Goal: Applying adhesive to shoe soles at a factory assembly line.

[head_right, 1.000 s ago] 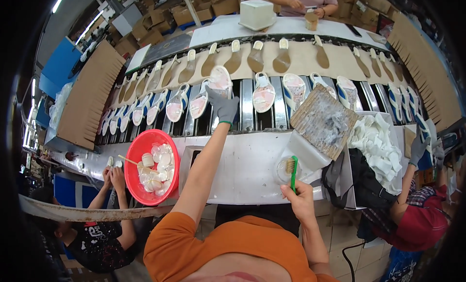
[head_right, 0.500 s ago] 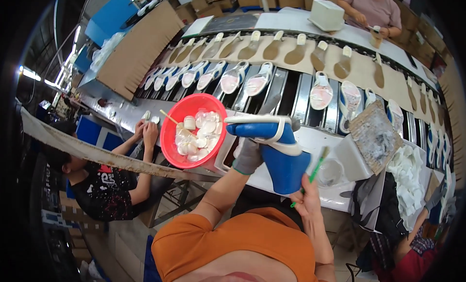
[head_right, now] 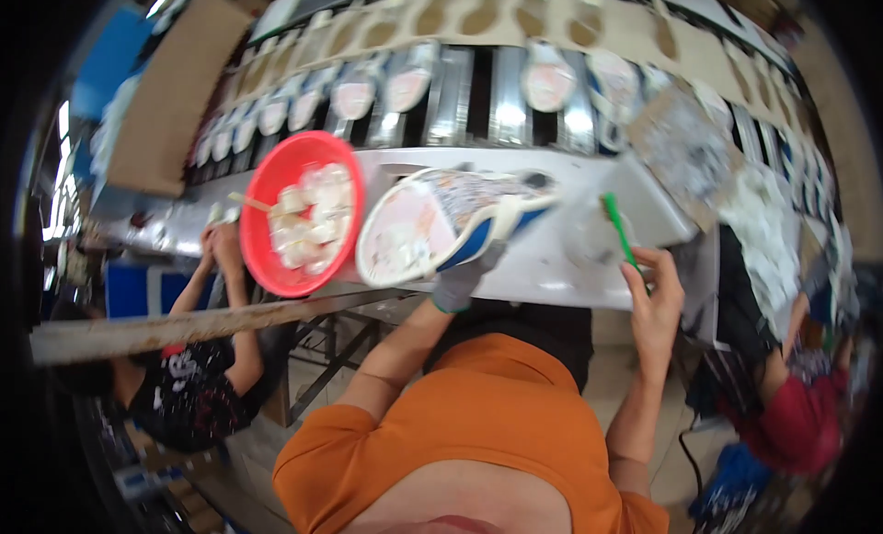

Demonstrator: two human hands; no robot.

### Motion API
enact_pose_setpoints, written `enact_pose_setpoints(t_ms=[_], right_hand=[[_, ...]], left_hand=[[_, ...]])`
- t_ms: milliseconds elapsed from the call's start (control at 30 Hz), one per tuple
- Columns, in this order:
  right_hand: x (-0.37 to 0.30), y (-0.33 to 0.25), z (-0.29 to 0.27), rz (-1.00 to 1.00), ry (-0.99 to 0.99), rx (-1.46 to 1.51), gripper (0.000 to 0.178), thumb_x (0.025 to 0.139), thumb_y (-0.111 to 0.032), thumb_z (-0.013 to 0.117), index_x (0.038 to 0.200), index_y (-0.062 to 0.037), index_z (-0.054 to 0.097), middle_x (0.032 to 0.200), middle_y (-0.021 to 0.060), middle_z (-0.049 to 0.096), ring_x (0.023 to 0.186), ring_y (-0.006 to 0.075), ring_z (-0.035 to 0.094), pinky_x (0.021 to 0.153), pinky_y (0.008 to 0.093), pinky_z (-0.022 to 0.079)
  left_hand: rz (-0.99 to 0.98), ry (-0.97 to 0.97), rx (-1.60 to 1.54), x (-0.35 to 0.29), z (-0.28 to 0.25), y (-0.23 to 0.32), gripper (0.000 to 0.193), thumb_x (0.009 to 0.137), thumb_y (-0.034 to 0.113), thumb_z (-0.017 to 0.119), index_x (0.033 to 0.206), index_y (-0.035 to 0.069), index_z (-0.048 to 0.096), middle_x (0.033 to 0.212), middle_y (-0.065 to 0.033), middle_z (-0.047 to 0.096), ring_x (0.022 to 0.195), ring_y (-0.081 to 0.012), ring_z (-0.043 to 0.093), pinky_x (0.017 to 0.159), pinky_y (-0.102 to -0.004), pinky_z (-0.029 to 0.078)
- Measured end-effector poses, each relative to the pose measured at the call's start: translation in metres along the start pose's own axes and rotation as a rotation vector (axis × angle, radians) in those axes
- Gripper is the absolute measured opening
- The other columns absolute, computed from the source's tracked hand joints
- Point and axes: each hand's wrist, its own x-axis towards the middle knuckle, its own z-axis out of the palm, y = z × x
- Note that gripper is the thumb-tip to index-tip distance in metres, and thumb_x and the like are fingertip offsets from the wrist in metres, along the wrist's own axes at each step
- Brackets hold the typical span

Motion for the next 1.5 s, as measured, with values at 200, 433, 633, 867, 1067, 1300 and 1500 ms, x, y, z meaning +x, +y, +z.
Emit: enact_pose_setpoints(t_ms=[200, 433, 633, 867, 1067, 1300, 1500], right_hand=[[-0.009, 0.006, -0.001, 0.013, -0.007, -0.469, 0.016, 0.082, -0.01, 0.068, 0.096, -0.0033, 0.063, 0.085, 0.0103, 0.067, 0.07, 0.0254, 0.061, 0.065, 0.0327, 0.046], [-0.006, 0.002, 0.003, -0.061, -0.042, -0.781, 0.011, 0.083, -0.013, 0.066, 0.087, -0.0041, 0.061, 0.086, 0.0102, 0.065, 0.077, 0.0331, 0.062, 0.065, 0.0413, 0.046], [-0.002, 0.014, -0.005, 0.1, -0.143, -0.441, 0.012, 0.084, -0.012, 0.067, 0.093, -0.0026, 0.067, 0.074, 0.0049, 0.064, 0.058, 0.013, 0.055, 0.053, 0.028, 0.041], [-0.009, 0.051, 0.005, 0.172, -0.145, 0.021, 0.016, 0.088, -0.012, 0.065, 0.099, -0.0007, 0.065, 0.076, -0.0004, 0.064, 0.055, 0.0036, 0.046, 0.05, 0.018, 0.035], [0.01, 0.012, 0.027, 0.281, -0.162, 0.477, 0.01, 0.086, -0.004, 0.065, 0.096, -0.0009, 0.066, 0.079, 0.0029, 0.066, 0.059, 0.0047, 0.05, 0.053, 0.0194, 0.039], [-0.001, -0.035, 0.05, 0.115, -0.503, 0.185, 0.011, 0.08, 0.0, 0.069, 0.091, -0.0003, 0.07, 0.079, 0.0004, 0.063, 0.066, 0.0026, 0.05, 0.057, 0.0177, 0.035], [-0.003, -0.023, 0.066, -0.028, -0.379, 0.117, 0.008, 0.08, -0.003, 0.071, 0.086, 0.0008, 0.069, 0.076, 0.0034, 0.063, 0.065, 0.0071, 0.049, 0.056, 0.0222, 0.036]], left_hand=[[0.187, -0.394, 0.032, -0.027, -0.011, 0.022, 0.068, 0.089, 0.044, 0.056, 0.144, 0.011, 0.035, 0.145, -0.0131, 0.036, 0.128, -0.0288, 0.042, 0.104, -0.046, 0.038], [0.329, -0.392, 0.228, -0.034, -0.038, 0.041, 0.067, 0.089, 0.045, 0.056, 0.144, 0.012, 0.035, 0.145, -0.0125, 0.036, 0.128, -0.0284, 0.043, 0.104, -0.0469, 0.038], [0.437, -0.414, 0.422, -0.031, -0.045, 0.044, 0.067, 0.089, 0.045, 0.056, 0.144, 0.013, 0.035, 0.145, -0.012, 0.037, 0.128, -0.0281, 0.043, 0.104, -0.0478, 0.038], [0.576, -0.438, 0.661, -0.021, -0.041, 0.044, 0.067, 0.089, 0.046, 0.056, 0.144, 0.015, 0.035, 0.144, -0.0114, 0.037, 0.128, -0.0277, 0.043, 0.103, -0.0487, 0.038], [0.72, -0.466, 0.903, -0.01, -0.032, 0.058, 0.067, 0.088, 0.046, 0.056, 0.144, 0.016, 0.035, 0.144, -0.0108, 0.037, 0.127, -0.0273, 0.043, 0.103, -0.0495, 0.038], [0.88, -0.482, 1.166, -0.007, -0.034, 0.049, 0.066, 0.088, 0.047, 0.057, 0.143, 0.017, 0.035, 0.144, -0.0102, 0.038, 0.127, -0.0269, 0.043, 0.103, -0.0504, 0.039], [1.004, -0.47, 1.339, -0.006, -0.036, 0.046, 0.066, 0.088, 0.047, 0.057, 0.143, 0.018, 0.035, 0.143, -0.0097, 0.038, 0.127, -0.0265, 0.043, 0.103, -0.0512, 0.039]])
